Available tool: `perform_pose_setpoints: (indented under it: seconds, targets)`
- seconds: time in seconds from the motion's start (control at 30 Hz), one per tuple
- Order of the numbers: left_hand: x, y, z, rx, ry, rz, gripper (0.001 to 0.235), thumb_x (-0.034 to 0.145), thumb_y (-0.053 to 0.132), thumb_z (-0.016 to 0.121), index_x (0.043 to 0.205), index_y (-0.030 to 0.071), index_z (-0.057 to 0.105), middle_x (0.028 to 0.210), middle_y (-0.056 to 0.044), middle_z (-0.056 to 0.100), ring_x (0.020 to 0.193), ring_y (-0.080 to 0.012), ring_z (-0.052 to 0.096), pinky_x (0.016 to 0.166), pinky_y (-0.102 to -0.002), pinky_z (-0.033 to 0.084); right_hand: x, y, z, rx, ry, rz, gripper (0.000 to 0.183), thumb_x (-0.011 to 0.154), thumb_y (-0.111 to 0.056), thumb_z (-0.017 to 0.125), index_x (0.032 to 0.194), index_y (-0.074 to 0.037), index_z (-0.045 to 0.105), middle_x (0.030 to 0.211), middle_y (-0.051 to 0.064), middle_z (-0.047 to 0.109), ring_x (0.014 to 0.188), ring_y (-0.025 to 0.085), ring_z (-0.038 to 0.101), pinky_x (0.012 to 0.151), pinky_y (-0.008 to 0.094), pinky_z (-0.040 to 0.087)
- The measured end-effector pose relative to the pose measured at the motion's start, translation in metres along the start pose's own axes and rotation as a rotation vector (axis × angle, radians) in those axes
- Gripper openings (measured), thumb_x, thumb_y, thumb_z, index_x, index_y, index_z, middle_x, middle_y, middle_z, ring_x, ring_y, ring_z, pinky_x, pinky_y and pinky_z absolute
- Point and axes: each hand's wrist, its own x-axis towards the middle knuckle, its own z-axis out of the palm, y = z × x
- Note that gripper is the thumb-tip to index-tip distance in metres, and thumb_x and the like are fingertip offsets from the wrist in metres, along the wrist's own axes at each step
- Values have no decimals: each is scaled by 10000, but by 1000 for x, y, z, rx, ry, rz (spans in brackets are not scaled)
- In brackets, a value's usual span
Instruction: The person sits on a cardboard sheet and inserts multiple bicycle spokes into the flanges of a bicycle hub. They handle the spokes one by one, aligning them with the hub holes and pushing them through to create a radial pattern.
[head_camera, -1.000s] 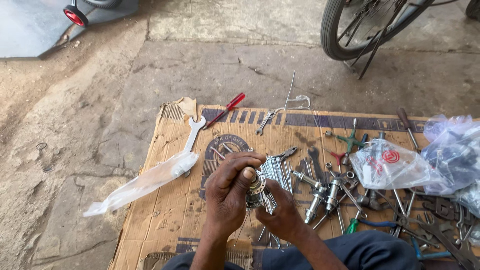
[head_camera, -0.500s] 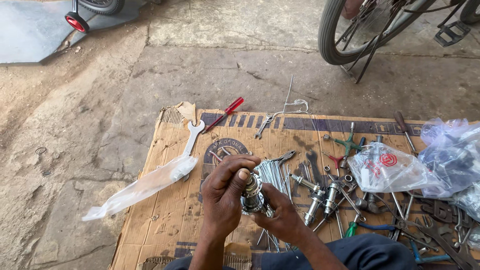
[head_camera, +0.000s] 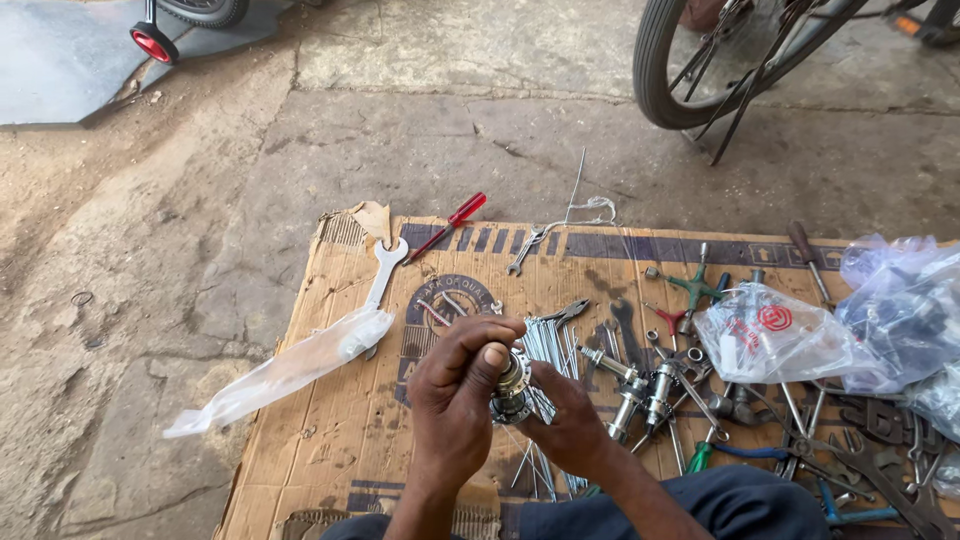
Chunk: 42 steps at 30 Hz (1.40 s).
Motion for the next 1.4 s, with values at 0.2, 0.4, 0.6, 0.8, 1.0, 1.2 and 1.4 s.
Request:
perform_pose_setpoints:
  seconds: [0.2,0.4,0.6,0.8,1.0,1.2,1.4]
  targets:
    - [3,3,-4,60,-50,0,144,1023,130,649,1088,32,731,1125,-94,766,1067,-194,719,901,-315,593,5,3,11,23,94,-128,386,818,-12,723,1168,-42,564,961,110,696,869,269,748,708,373,596]
    - [14,-15,-21,148,-296,64,673,772,441,852,1289,73,627,1296,-61,665,1205,-198,642,1009,-377,544,29,0,-26,-219,203,-359,359,835,-83,788,1148,-72,613,931,106,694,846,237,719,707,365,595]
    - [5,-67,2,188,-547,-459,391,752,298,878,1063,95,756,1061,-36,800,1013,-179,747,967,-371,546,53,-28,-82,-315,236,-386,350,804,-71,793,1116,-61,633,930,91,681,851,243,713,706,379,577]
    - [-5,-86,14,494,-522,-494,238,862,236,852,999,70,749,813,-92,673,717,-157,568,661,-362,527,58,-47,-148,-470,233,-464,338,802,40,744,1106,-63,638,970,106,692,918,309,687,786,440,543]
    - [35,-63,-1,1013,-577,-340,96,948,221,692,906,146,735,793,-44,744,669,-165,675,633,-342,595,27,-22,-214,-583,183,-432,387,770,39,771,1116,-96,659,1005,72,715,965,292,660,826,453,528]
    - [106,46,30,1510,-512,536,437,963,-61,567,584,156,545,513,4,462,495,-125,360,634,-324,389,-4,-5,-216,-227,-102,-303,749,659,-297,910,1288,-26,607,1248,197,685,1163,349,643,969,454,516]
    - [120,129,109,1907,-721,1357,224,824,212,754,732,224,550,662,71,417,683,-81,406,830,-252,349,25,2,-241,-103,-369,-226,366,878,-233,749,1227,-124,727,1310,111,754,1281,276,687,1195,506,417]
